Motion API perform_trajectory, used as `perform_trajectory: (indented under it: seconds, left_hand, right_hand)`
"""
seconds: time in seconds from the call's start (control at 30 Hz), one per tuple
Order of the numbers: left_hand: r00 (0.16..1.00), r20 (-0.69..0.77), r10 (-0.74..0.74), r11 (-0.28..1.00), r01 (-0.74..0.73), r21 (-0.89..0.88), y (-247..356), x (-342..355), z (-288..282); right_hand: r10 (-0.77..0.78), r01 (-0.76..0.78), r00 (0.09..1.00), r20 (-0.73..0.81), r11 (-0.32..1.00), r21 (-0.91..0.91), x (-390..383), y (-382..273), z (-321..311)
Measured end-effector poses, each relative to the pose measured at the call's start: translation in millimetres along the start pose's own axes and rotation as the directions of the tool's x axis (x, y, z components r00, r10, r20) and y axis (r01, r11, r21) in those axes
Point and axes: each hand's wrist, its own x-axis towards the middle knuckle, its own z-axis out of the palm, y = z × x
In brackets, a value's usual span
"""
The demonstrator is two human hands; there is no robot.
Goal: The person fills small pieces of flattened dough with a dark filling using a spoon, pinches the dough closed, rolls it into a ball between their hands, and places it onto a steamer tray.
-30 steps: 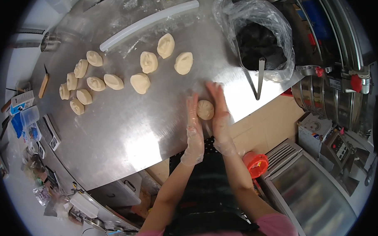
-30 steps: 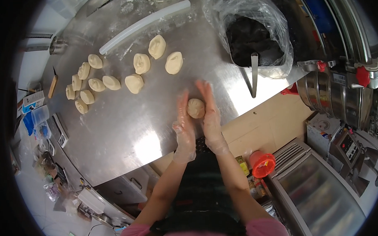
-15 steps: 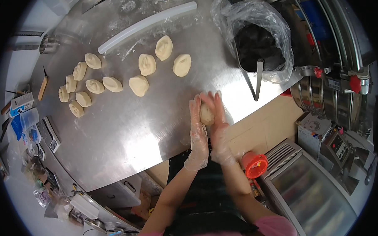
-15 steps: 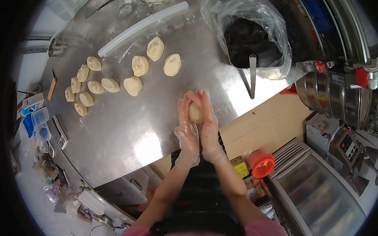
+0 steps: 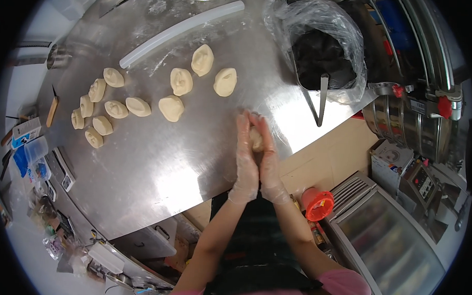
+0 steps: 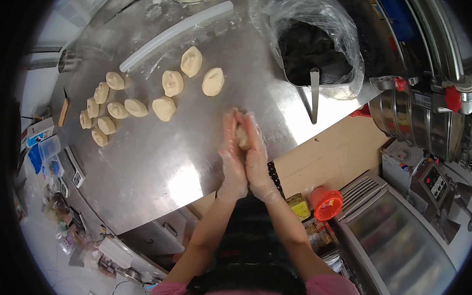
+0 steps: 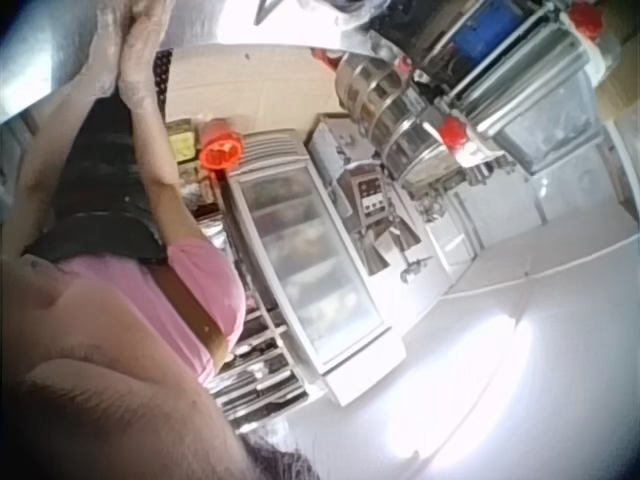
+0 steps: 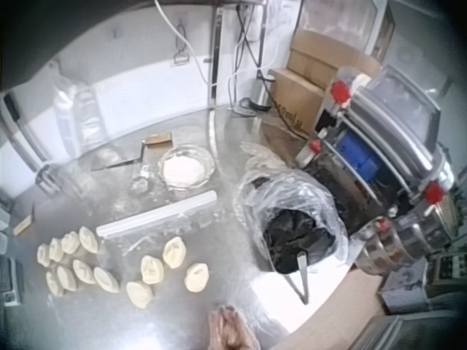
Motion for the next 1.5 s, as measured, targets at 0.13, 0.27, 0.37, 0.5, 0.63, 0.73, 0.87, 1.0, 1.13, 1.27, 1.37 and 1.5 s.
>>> perform_trajectory:
  seconds: [0.13,0.27,0.37,0.5,0.63,0.73,0.87,1.0,1.13,1.27,1.37,1.5]
  left_hand:
    - [0.975,-0.021,0.223,0.975,-0.223,-0.007,-16,-8,-11]
    - [0.999,-0.001,0.041,0.996,-0.041,-0.085,9,-6,7]
    - [0.997,-0.049,0.064,0.983,-0.055,0.175,4,-19,-1]
    - [0.996,-0.038,0.077,0.994,-0.074,0.076,6,-6,2]
    - [0.993,-0.008,0.116,0.984,-0.114,0.133,-10,-12,-9]
    - [0.985,-0.078,0.156,0.986,-0.150,0.067,-1,-14,2]
    - [0.988,0.008,0.151,0.982,-0.151,0.110,7,-16,-7]
    - [0.914,0.237,0.330,0.822,-0.401,0.404,-4,-7,-33]
    - [0.917,0.292,0.272,0.784,-0.387,0.486,3,-7,-34]
    - [0.915,0.314,0.254,0.818,-0.377,0.435,5,-5,-37]
    - [0.946,0.026,0.322,0.906,-0.316,0.281,16,-11,-53]
    - [0.951,-0.110,0.288,0.949,-0.268,0.166,16,-26,-57]
  right_hand:
    - [-0.045,0.044,0.999,0.000,0.979,0.201,4,-28,-3]
    - [-0.097,0.099,0.995,-0.023,0.962,0.255,-4,-18,6]
    - [-0.116,0.116,0.993,-0.001,0.986,0.121,-3,-24,-6]
    - [-0.210,0.214,0.977,-0.047,0.971,0.107,5,2,-15]
    - [-0.138,0.140,0.990,-0.028,0.978,0.154,4,-14,-8]
    - [-0.220,0.227,0.968,-0.120,0.973,0.044,9,-3,-14]
    - [-0.081,0.081,0.996,-0.027,0.996,0.026,-9,-63,-2]
    - [-0.150,0.159,0.984,0.092,0.981,-0.107,-12,-19,-21]
    - [-0.112,0.118,0.989,0.094,0.991,-0.057,-7,-23,-19]
    - [-0.061,0.065,0.993,0.099,0.997,-0.032,-6,-25,-21]
    - [-0.145,0.157,0.988,0.059,0.924,-0.349,-1,-30,-34]
    - [-0.210,0.357,0.931,0.300,0.335,-0.872,7,-63,-10]
